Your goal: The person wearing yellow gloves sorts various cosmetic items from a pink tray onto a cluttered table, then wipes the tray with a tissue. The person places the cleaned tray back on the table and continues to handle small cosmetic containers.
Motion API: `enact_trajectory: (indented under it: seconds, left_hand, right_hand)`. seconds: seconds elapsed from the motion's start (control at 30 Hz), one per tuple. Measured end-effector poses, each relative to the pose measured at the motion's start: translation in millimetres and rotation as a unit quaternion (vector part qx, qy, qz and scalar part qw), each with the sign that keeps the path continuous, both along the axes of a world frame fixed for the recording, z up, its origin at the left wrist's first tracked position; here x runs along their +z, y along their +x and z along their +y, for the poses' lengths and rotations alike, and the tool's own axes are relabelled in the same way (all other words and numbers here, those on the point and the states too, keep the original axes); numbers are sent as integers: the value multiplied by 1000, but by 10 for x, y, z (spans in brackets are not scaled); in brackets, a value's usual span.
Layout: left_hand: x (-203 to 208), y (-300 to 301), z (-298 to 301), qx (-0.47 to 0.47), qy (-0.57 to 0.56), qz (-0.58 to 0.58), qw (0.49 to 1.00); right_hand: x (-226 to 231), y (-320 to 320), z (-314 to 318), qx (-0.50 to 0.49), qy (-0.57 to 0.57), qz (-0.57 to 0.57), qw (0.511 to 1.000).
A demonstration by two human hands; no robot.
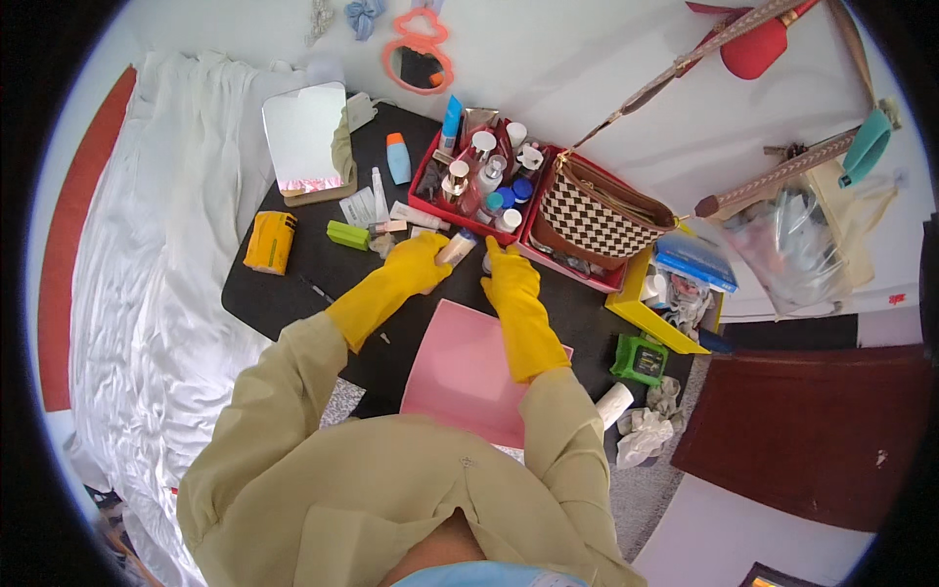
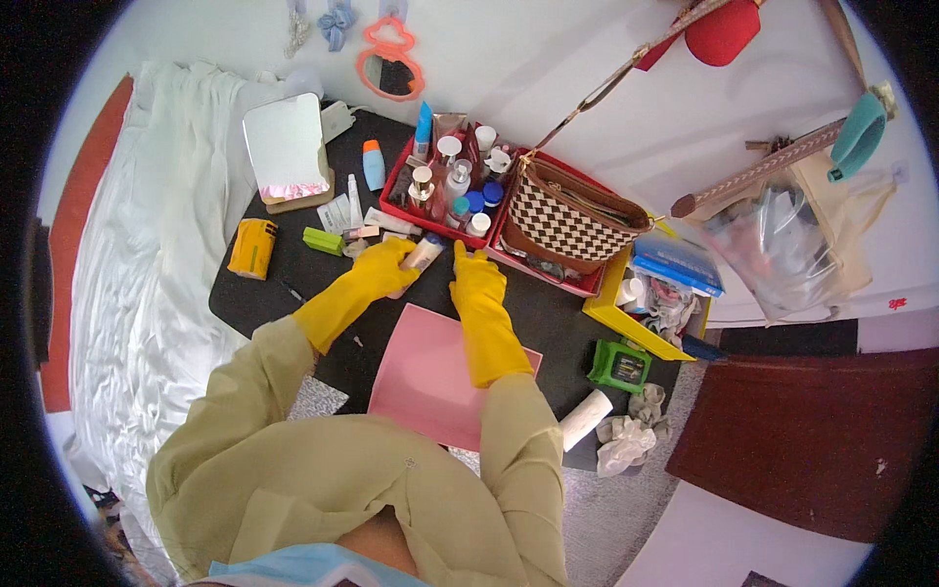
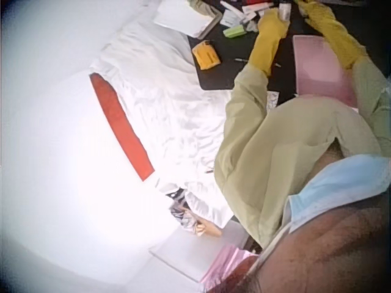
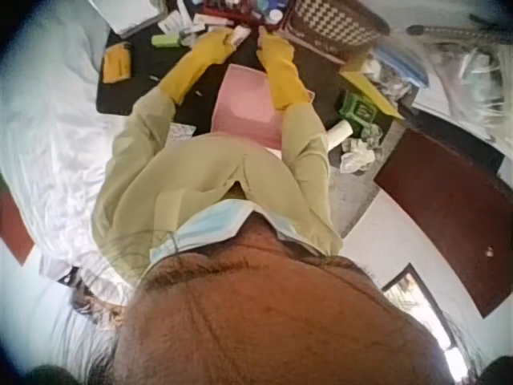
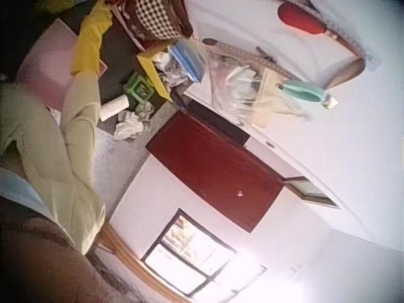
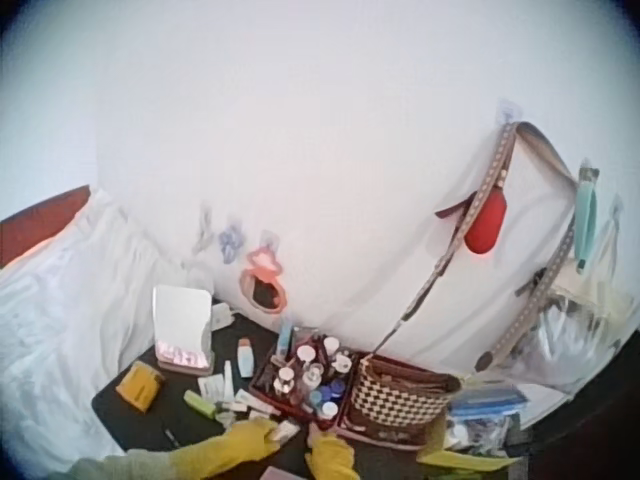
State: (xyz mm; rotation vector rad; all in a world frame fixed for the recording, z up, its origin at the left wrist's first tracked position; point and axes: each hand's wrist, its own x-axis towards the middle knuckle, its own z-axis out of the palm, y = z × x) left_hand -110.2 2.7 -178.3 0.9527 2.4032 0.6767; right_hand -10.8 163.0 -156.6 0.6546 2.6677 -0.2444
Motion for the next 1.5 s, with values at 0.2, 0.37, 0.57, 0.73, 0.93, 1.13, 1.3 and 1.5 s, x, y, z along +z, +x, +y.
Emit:
enact_trajectory:
  seconds: [0.2,0.37,0.57,0.73,0.93,1.13,1.3,1.5]
  left_hand:
    - [492,188,-273,141,315,-94,934]
    - [951,719,-584,74,273,-235,930]
    - [300,1163,-641,-301,156,-52,939]
    - [104,1298,-669,-405,-52,-12,913]
    - [352,1205,-808,-502,-92,86,856]
    - [629,783,-830,-485,-16,-119,866]
    - [382,9,-552,-147,210,67,964]
    - [-404,-532,144,-43,-85,184,978]
  right_hand:
    - [-381,-39,187,-112,-92,85,986]
    - [341,793,-5,-42,-182,302,935]
    - [9,1851,-533,50,-191,135,971]
    - [-332,1744,-954,52,-169,32,984]
    - [-554,1808,-1275,75,-266,32,961]
    - [-716,1847,-1234,50,-397,4,917]
    - [111,1551,-1244,197,-259,-70,943]
    - [196,1441,-1262,243,-199,-118,942]
